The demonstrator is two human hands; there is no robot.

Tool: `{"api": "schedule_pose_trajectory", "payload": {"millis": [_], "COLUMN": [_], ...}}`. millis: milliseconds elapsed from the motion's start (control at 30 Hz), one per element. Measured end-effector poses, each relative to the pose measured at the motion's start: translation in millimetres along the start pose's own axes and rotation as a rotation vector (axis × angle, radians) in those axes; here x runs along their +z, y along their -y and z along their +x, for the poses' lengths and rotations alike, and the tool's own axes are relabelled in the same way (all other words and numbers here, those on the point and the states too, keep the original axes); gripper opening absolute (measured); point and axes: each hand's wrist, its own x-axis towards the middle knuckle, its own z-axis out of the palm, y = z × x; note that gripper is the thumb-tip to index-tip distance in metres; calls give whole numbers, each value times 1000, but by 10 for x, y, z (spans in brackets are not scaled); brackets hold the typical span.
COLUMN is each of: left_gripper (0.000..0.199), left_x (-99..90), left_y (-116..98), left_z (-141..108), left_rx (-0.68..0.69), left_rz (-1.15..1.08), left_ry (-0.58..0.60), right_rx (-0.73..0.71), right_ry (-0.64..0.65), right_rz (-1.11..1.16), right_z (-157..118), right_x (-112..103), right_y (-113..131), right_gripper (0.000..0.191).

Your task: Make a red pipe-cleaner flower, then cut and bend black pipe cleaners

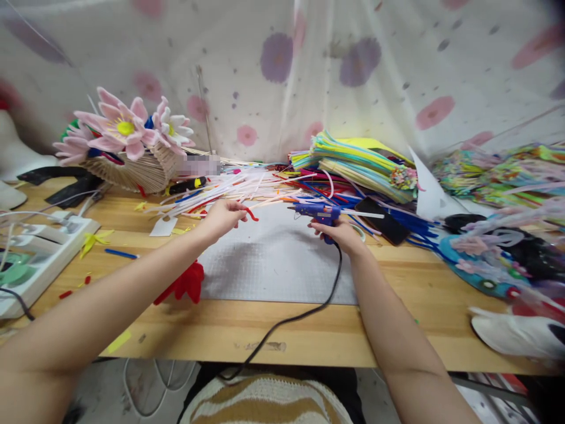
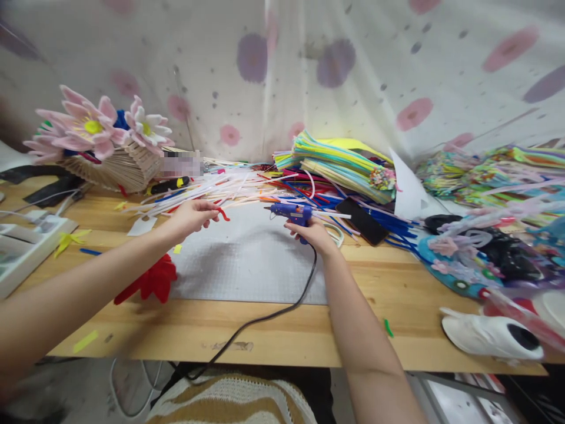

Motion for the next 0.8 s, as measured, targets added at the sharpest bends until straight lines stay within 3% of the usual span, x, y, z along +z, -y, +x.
{"api": "schedule_pose_trajectory", "payload": {"millis": [67,167,333,800], "left_gripper": [15,17,15,14], "left_x": [17,62,120,138], "left_y": [-1,9,71,96], "left_z": [5,15,51,71], "left_rx": [-5,-2,3,46], "left_rz": [-1,26,63,167], "left_ry": [14,33,57,106], "right_rx": [-50,-122,-190,-211], "right_ry": [109,215,231,223], "right_rz": [61,-32,-253,-376], "right_z": [-97,-146,-53,41], "right_x": [-61,-27,180,307], "right_y": [157,393,628,621], "right_gripper": [38,38,38,46]}}
